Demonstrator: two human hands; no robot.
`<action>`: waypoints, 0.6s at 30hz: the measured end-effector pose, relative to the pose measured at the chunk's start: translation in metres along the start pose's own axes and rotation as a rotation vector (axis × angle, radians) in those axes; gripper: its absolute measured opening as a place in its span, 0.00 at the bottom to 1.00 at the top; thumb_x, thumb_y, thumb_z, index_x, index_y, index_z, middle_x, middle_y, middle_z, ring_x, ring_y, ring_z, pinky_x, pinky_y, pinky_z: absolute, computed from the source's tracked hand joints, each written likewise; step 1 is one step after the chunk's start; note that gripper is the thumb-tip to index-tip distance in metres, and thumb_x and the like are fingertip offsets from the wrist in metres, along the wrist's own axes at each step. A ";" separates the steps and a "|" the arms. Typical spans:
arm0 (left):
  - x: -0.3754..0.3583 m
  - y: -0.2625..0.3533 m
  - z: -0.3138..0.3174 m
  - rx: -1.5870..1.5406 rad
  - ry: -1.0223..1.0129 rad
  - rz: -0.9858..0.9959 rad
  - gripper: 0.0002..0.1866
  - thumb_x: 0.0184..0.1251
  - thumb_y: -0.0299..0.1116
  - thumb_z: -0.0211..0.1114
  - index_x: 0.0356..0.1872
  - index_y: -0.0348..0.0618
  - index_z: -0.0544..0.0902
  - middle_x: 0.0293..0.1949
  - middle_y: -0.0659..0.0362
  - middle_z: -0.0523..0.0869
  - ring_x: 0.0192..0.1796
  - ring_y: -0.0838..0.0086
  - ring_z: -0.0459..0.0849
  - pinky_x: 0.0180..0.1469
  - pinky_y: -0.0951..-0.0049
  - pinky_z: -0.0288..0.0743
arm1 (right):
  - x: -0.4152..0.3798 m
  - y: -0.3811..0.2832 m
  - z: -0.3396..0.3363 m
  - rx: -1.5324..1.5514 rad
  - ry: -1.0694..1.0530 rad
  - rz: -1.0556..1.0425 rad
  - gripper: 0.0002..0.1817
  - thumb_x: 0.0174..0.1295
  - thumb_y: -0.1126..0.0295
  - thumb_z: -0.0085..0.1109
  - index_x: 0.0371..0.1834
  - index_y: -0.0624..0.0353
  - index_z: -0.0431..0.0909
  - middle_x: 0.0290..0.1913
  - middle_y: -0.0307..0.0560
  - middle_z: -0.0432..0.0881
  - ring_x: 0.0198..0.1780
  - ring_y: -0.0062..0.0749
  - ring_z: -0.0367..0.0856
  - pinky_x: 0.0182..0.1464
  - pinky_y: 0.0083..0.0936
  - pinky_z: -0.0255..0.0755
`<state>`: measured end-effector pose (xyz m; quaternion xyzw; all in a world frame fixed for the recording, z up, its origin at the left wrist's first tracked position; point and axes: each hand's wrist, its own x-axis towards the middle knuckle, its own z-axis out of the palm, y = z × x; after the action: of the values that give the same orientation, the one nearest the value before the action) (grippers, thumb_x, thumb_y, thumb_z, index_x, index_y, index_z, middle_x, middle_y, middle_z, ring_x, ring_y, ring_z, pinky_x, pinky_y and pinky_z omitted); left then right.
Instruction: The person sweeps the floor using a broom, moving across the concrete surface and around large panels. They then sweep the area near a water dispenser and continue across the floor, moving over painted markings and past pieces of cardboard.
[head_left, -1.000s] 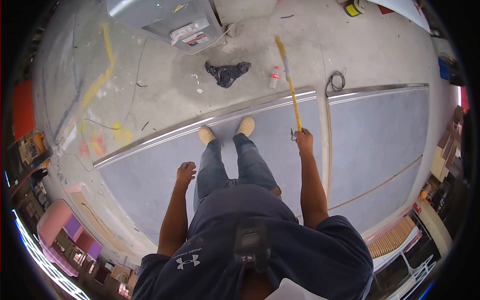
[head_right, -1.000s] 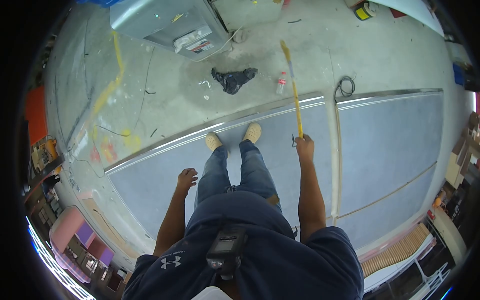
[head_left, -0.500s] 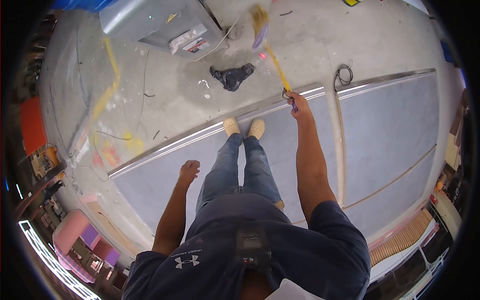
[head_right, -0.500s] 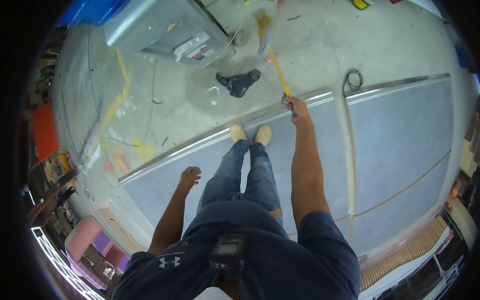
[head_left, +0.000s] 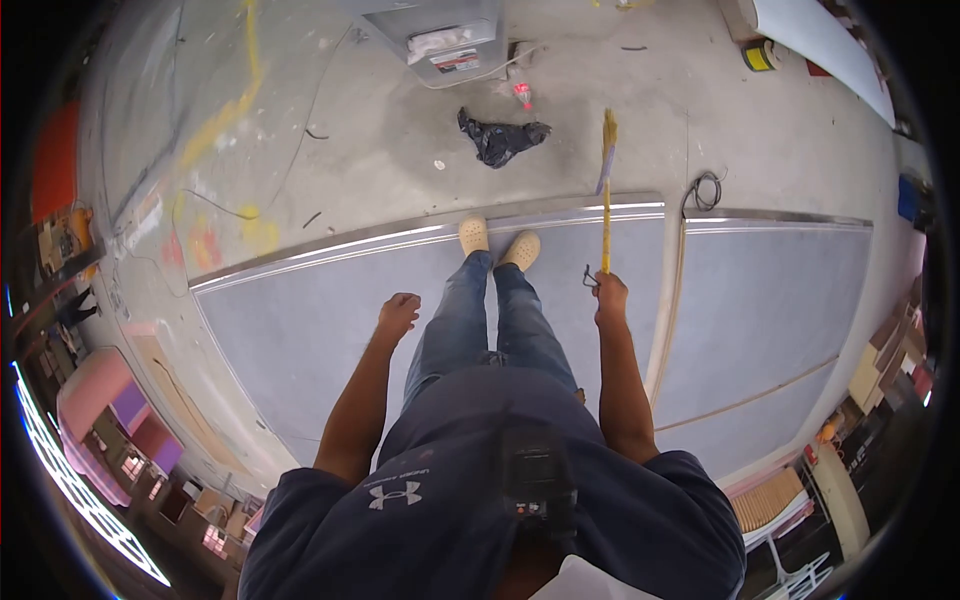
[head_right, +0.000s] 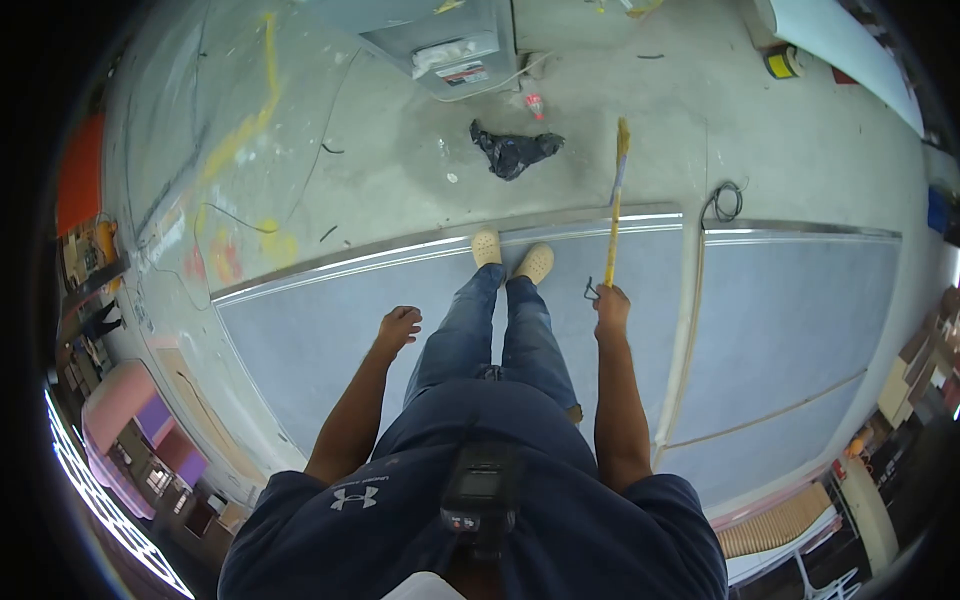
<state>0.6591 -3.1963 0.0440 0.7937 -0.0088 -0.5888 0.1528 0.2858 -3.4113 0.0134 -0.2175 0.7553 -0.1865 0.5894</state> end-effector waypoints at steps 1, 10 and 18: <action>0.005 -0.003 -0.004 -0.003 -0.004 -0.008 0.19 0.56 0.43 0.60 0.46 0.43 0.78 0.38 0.62 0.82 0.38 0.74 0.82 0.36 0.73 0.75 | -0.007 -0.005 -0.005 -0.011 0.004 -0.018 0.07 0.51 0.72 0.54 0.30 0.65 0.76 0.19 0.37 0.67 0.20 0.21 0.63 0.23 0.20 0.56; 0.015 0.008 -0.015 -0.138 0.086 0.024 0.20 0.57 0.45 0.61 0.46 0.45 0.77 0.37 0.62 0.81 0.36 0.73 0.80 0.37 0.68 0.75 | 0.012 -0.049 -0.067 -0.164 0.024 -0.114 0.08 0.52 0.71 0.54 0.30 0.65 0.76 0.19 0.37 0.67 0.19 0.21 0.62 0.23 0.22 0.55; -0.016 0.063 0.063 -0.141 0.047 0.102 0.21 0.58 0.45 0.60 0.49 0.45 0.77 0.40 0.60 0.81 0.40 0.70 0.81 0.39 0.67 0.75 | 0.086 -0.099 -0.121 -0.282 0.051 -0.236 0.13 0.50 0.68 0.54 0.32 0.68 0.78 0.18 0.44 0.73 0.20 0.27 0.68 0.24 0.28 0.60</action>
<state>0.6058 -3.2675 0.0586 0.7931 -0.0041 -0.5607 0.2382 0.1609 -3.5381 0.0252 -0.3804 0.7579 -0.1522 0.5076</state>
